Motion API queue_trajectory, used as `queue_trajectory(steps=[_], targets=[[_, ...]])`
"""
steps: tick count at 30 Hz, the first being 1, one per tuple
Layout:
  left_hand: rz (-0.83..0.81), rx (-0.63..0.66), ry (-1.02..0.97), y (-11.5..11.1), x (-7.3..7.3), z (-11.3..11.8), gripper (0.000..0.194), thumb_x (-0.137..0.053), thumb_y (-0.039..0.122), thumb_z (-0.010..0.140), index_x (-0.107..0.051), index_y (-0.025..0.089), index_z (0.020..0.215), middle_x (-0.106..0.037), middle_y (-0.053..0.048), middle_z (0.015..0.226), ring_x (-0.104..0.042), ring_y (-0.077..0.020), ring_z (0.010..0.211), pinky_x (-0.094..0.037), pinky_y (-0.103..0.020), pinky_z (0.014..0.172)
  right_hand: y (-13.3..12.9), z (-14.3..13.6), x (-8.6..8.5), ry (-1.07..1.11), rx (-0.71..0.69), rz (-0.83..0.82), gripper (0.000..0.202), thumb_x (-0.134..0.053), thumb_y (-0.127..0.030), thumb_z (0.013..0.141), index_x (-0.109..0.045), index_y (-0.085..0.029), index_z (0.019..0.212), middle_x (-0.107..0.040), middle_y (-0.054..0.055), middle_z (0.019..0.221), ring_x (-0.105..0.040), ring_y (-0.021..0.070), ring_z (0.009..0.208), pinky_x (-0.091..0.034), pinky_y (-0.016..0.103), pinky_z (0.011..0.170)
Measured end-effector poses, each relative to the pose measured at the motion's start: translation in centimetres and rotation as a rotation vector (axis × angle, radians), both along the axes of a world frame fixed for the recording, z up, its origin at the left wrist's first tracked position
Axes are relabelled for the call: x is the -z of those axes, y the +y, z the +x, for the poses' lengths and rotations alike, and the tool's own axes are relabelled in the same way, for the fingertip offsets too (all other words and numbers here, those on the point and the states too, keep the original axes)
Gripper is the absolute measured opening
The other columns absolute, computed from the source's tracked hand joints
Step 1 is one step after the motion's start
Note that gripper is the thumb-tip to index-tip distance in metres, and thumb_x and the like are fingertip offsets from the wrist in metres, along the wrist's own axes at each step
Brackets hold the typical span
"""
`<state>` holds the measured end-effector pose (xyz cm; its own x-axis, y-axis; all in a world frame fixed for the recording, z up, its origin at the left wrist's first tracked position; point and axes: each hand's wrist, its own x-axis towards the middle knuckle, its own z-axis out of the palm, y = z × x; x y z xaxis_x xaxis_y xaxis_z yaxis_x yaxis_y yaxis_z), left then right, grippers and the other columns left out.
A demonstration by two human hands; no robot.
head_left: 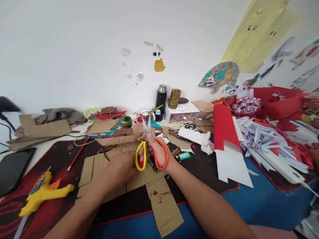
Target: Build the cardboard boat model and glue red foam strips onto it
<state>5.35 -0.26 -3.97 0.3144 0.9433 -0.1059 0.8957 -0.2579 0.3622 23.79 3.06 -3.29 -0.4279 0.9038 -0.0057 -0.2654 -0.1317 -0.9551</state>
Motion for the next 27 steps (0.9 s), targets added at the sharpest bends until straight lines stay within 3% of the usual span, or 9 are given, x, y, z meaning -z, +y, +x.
queue_trajectory(steps=[6, 11, 16, 21, 25, 27], targets=[[-0.014, 0.028, -0.19, 0.2, 0.3, 0.1, 0.029, -0.063, 0.028, 0.089, -0.076, 0.028, 0.115, -0.088, -0.01, 0.115, -0.083, -0.0327, 0.098, -0.061, -0.041, 0.088, 0.0, 0.0, 0.0, 0.008, -0.002, 0.004, 0.084, -0.063, -0.094, 0.089, -0.075, -0.017, 0.12, -0.076, 0.005, 0.076, -0.073, 0.0201, 0.056, -0.051, 0.027, 0.049], [-0.108, -0.017, -0.235, 0.6, 0.4, -0.1, 0.029, -0.068, 0.028, 0.084, -0.078, 0.027, 0.112, -0.088, -0.009, 0.1, -0.084, -0.033, 0.088, -0.063, -0.04, 0.082, 0.0, 0.1, 0.1, 0.014, 0.0, 0.009, 0.082, -0.062, -0.093, 0.091, -0.076, -0.017, 0.12, -0.077, 0.005, 0.077, -0.073, 0.0198, 0.056, -0.051, 0.027, 0.05], [-0.058, -0.019, -0.354, 1.0, -0.6, -0.8, 0.031, -0.063, 0.026, 0.083, -0.08, 0.028, 0.109, -0.089, -0.008, 0.109, -0.083, -0.0333, 0.102, -0.063, -0.043, 0.094, 0.1, 0.0, 0.1, 0.027, 0.011, 0.002, 0.08, -0.065, -0.092, 0.09, -0.077, -0.017, 0.116, -0.075, 0.004, 0.074, -0.07, 0.0176, 0.052, -0.051, 0.026, 0.051], [0.076, -0.144, -0.431, 1.5, -1.7, -2.1, 0.033, -0.061, 0.042, 0.09, -0.081, 0.027, 0.111, -0.088, -0.008, 0.111, -0.081, -0.0326, 0.101, -0.063, -0.043, 0.091, 0.0, 0.1, 0.0, 0.027, 0.025, -0.004, 0.082, -0.066, -0.093, 0.089, -0.077, -0.017, 0.117, -0.074, 0.003, 0.071, -0.07, 0.018, 0.051, -0.052, 0.027, 0.051], [0.126, -0.3, -0.645, 1.6, -2.5, -2.8, 0.03, -0.068, 0.051, 0.089, -0.08, 0.024, 0.092, -0.082, -0.005, 0.08, -0.075, -0.0268, 0.077, -0.06, -0.038, 0.076, 0.0, 0.1, 0.0, 0.015, 0.031, -0.01, 0.083, -0.066, -0.093, 0.088, -0.077, -0.016, 0.117, -0.074, 0.004, 0.071, -0.071, 0.0187, 0.052, -0.053, 0.027, 0.052], [0.142, -0.419, -0.902, 1.7, -2.9, -3.0, 0.029, -0.08, 0.052, 0.083, -0.078, 0.023, 0.08, -0.075, -0.002, 0.069, -0.069, -0.0216, 0.067, -0.057, -0.034, 0.07, 0.0, 0.1, 0.1, 0.012, 0.027, -0.009, 0.085, -0.065, -0.094, 0.088, -0.077, -0.016, 0.118, -0.075, 0.004, 0.073, -0.071, 0.0187, 0.052, -0.052, 0.026, 0.051]])
